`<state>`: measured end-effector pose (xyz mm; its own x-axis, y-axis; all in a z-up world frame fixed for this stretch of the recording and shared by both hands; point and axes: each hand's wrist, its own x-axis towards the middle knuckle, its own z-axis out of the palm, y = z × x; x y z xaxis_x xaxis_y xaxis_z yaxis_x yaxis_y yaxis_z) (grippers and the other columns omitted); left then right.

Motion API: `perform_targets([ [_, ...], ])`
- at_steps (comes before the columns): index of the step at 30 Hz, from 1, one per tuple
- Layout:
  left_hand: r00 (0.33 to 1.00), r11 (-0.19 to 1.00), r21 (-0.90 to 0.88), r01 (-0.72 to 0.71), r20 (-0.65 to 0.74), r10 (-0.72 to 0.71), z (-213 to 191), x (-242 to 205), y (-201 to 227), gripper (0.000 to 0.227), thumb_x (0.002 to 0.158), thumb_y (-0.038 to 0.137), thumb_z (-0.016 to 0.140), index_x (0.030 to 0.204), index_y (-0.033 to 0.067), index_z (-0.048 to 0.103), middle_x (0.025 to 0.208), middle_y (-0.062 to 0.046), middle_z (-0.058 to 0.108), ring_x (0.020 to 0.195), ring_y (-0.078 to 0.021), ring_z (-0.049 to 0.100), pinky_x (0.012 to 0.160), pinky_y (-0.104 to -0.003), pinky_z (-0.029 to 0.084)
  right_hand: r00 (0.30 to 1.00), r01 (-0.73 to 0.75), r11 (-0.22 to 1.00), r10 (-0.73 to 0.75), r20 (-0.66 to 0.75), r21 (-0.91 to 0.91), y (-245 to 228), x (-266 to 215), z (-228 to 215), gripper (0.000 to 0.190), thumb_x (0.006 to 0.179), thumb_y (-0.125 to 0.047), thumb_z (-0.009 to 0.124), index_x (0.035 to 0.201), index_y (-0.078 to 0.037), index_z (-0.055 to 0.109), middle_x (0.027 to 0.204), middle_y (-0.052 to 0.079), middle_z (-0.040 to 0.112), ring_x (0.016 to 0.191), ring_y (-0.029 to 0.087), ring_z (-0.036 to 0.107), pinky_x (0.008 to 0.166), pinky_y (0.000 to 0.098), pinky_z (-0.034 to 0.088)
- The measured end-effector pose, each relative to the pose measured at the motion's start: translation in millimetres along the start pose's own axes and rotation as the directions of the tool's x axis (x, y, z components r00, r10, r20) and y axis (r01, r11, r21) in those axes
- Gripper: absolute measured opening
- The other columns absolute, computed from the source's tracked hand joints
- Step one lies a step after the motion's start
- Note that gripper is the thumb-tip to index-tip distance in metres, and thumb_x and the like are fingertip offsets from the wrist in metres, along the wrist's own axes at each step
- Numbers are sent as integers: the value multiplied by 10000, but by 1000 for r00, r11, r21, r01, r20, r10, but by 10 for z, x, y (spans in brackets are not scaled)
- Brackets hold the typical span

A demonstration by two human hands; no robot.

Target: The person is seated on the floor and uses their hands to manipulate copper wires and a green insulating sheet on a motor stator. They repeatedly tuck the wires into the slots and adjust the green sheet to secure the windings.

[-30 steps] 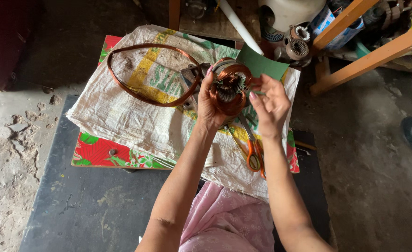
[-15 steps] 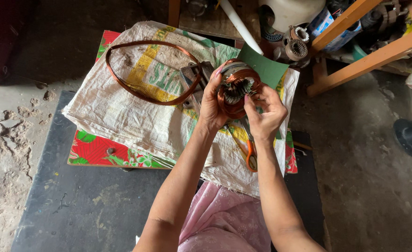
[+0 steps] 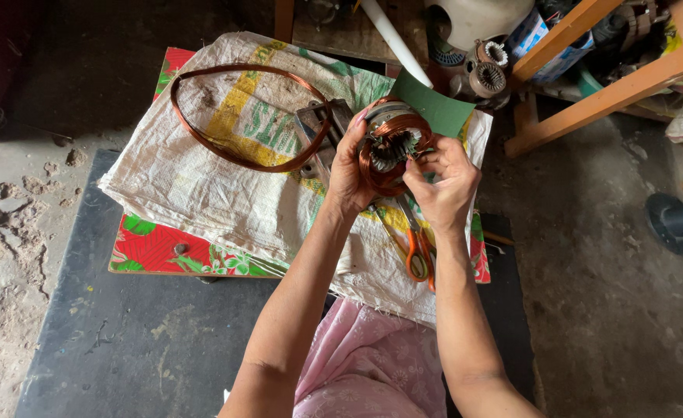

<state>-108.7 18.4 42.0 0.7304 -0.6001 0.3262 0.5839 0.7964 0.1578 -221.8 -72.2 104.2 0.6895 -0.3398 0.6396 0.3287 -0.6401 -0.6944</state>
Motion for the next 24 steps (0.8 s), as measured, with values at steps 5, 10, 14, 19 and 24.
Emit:
perform_targets([
  [5, 1000, 1000, 0, -4, 0, 4, -2, -4, -1, 541, 1014, 320, 660, 1466, 71, 499, 1375, -126, 617, 1263, -266, 615, 1108, -454, 517, 999, -34, 988, 35, -5, 148, 101, 2, -5, 335, 879, 77, 716, 1196, 110, 612, 1029, 189, 758, 868, 174, 755, 771, 278, 634],
  [10, 1000, 1000, -5, 6, -8, -6, 8, 6, -6, 534, 1016, 316, 654, 1462, 66, 500, 1368, -128, 625, 1258, -270, 619, 1105, -457, 519, 995, -93, 936, 101, -6, 340, 173, -11, -17, 389, 878, 123, 730, 1248, 105, 611, 1092, 180, 742, 935, 172, 738, 838, 280, 620],
  [14, 1000, 1000, 4, 3, -7, -3, 26, 4, 6, 532, 1027, 316, 650, 1469, 58, 504, 1370, -134, 628, 1256, -269, 623, 1100, -452, 525, 993, -101, 927, 116, -18, 362, 185, -15, -5, 429, 876, 101, 758, 1275, 98, 601, 1135, 176, 735, 978, 174, 733, 872, 290, 625],
  [19, 999, 999, -43, 25, -31, -26, 53, -14, 19, 506, 1030, 322, 635, 1462, 93, 503, 1364, -121, 626, 1246, -265, 627, 1076, -457, 542, 992, -92, 932, 117, -49, 349, 148, -73, 51, 469, 879, 49, 797, 1294, 92, 583, 1141, 179, 721, 980, 176, 727, 876, 301, 631],
  [24, 998, 1000, -19, 7, -60, -8, 51, -23, 18, 517, 1022, 329, 644, 1466, 104, 503, 1369, -116, 624, 1249, -268, 630, 1047, -480, 564, 992, -60, 954, 90, -93, 292, 207, -154, 5, 340, 998, -17, 713, 1301, 90, 603, 1191, 192, 722, 1075, 207, 735, 950, 333, 632],
])
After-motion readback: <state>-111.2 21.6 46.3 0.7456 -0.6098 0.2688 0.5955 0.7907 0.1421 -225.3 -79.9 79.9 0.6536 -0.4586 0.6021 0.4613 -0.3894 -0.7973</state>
